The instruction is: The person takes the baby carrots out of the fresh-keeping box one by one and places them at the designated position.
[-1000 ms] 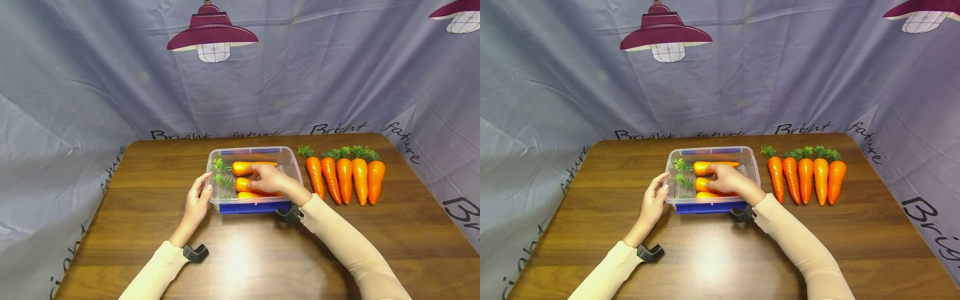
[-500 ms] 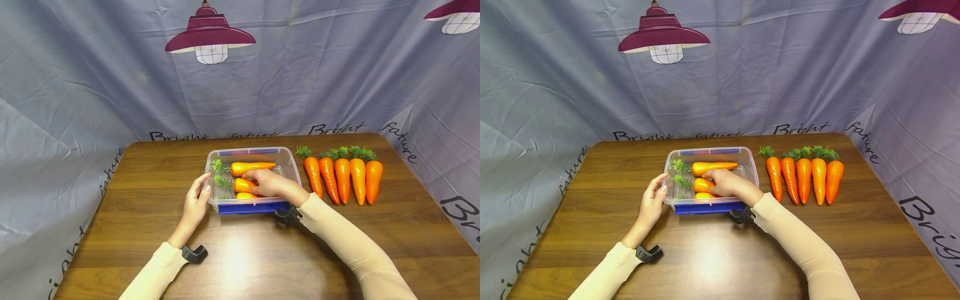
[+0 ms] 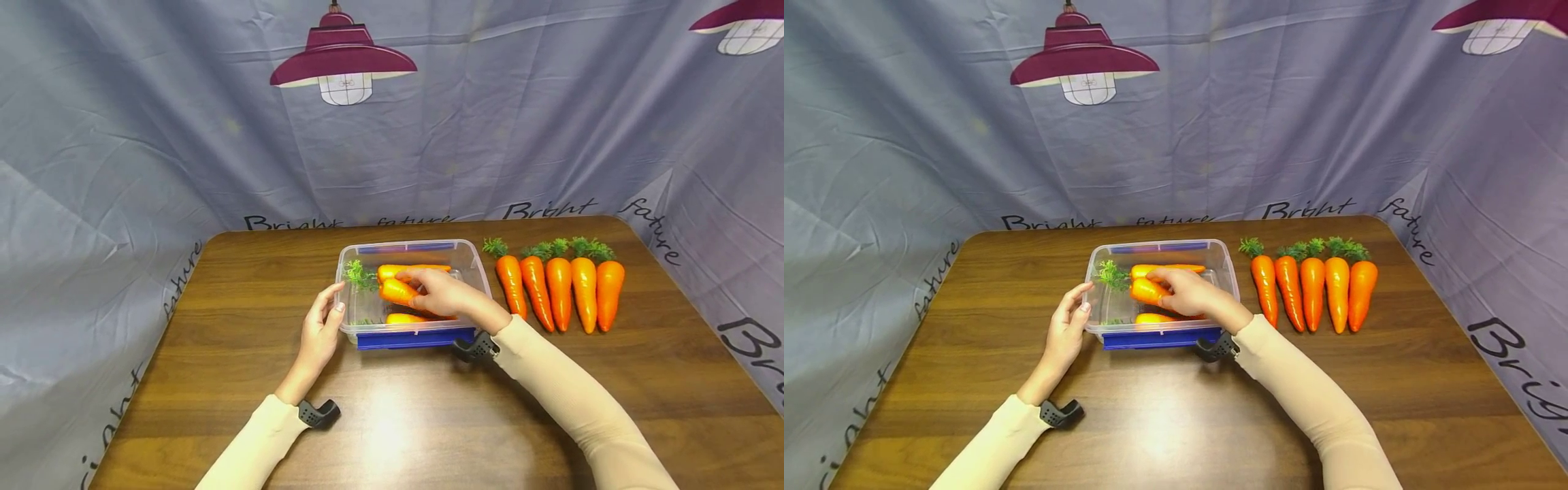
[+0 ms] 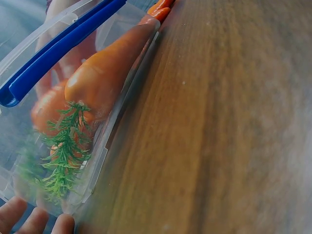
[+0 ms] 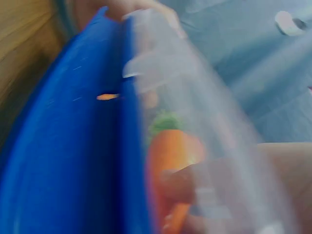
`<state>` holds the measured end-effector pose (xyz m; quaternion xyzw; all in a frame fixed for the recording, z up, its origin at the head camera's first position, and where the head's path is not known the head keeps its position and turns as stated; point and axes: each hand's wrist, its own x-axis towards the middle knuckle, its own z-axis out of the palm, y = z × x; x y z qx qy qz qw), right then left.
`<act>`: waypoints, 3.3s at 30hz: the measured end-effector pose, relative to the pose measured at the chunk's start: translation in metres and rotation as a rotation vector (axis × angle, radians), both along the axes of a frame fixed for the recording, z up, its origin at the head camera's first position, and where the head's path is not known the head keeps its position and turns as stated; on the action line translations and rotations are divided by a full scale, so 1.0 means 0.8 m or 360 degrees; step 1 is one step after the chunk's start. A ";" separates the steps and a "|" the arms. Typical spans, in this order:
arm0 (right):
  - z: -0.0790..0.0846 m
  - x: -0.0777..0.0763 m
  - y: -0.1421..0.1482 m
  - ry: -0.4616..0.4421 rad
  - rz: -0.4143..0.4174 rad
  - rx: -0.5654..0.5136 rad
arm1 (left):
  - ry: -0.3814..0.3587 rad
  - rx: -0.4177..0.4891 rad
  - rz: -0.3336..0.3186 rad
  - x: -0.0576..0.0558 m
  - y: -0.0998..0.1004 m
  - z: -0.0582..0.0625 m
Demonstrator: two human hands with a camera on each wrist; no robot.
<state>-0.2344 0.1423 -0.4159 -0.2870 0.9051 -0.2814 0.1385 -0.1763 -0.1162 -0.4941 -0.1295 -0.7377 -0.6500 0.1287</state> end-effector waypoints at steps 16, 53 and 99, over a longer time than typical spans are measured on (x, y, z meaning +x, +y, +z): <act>0.013 -0.009 0.029 -0.0389 -0.0426 -0.0801 | -0.0009 0.0007 -0.0001 0.000 -0.001 0.001; -0.010 0.089 0.227 -0.0974 -0.0106 -0.1922 | 0.0003 0.0001 -0.0004 0.002 0.002 -0.001; -0.074 0.180 0.258 -0.0480 -0.1025 -0.1119 | 0.0021 -0.0032 -0.0015 0.000 0.000 -0.003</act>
